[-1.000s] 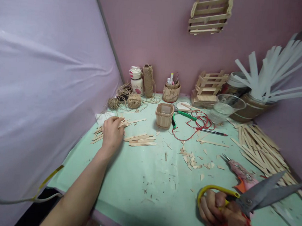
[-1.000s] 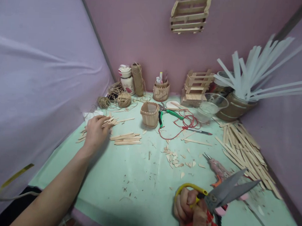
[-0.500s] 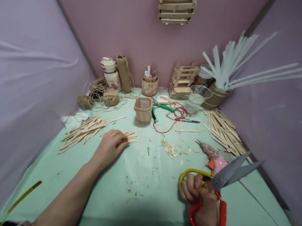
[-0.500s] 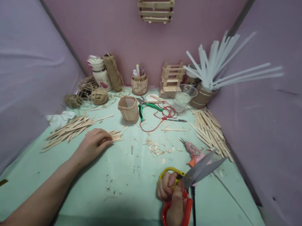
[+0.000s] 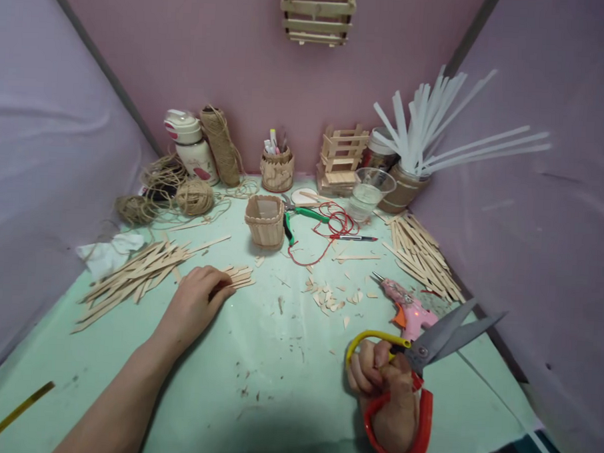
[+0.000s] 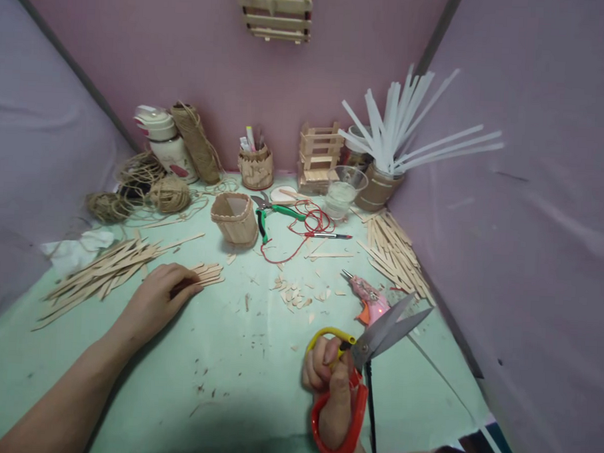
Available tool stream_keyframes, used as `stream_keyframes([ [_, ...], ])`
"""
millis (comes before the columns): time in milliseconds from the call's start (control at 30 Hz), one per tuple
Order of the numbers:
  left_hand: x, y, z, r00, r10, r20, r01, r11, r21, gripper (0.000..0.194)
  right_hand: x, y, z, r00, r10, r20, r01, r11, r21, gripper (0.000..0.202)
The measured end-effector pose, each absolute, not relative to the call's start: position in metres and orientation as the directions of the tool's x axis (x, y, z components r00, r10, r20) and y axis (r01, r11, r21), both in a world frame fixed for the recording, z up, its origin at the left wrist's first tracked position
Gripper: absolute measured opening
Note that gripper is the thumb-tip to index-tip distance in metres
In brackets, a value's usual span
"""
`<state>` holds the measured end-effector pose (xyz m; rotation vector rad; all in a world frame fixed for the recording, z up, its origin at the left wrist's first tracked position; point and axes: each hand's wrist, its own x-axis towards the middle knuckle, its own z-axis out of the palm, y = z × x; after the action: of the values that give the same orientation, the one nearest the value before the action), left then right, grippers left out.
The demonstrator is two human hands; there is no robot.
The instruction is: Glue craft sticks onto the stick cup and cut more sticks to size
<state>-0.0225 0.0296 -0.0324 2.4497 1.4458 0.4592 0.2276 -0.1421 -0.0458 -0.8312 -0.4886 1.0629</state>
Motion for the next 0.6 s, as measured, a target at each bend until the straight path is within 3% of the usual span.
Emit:
stream_keyframes([
  [367, -0.0319, 0.0347, -0.0385, 0.233, 0.924, 0.303, 0.917, -0.313, 0.248, 0.018, 0.2274, -0.144, -0.0456, 0.41, 0.911, -0.043, -0.542, 0.205, -0.815, 0.032],
  [600, -0.0286, 0.0338, -0.0372, 0.248, 0.903, 0.351, 0.882, -0.36, 0.302, 0.024, 0.227, -0.1433, -0.0496, 0.406, 0.914, -0.026, -0.548, 0.22, -0.807, 0.033],
])
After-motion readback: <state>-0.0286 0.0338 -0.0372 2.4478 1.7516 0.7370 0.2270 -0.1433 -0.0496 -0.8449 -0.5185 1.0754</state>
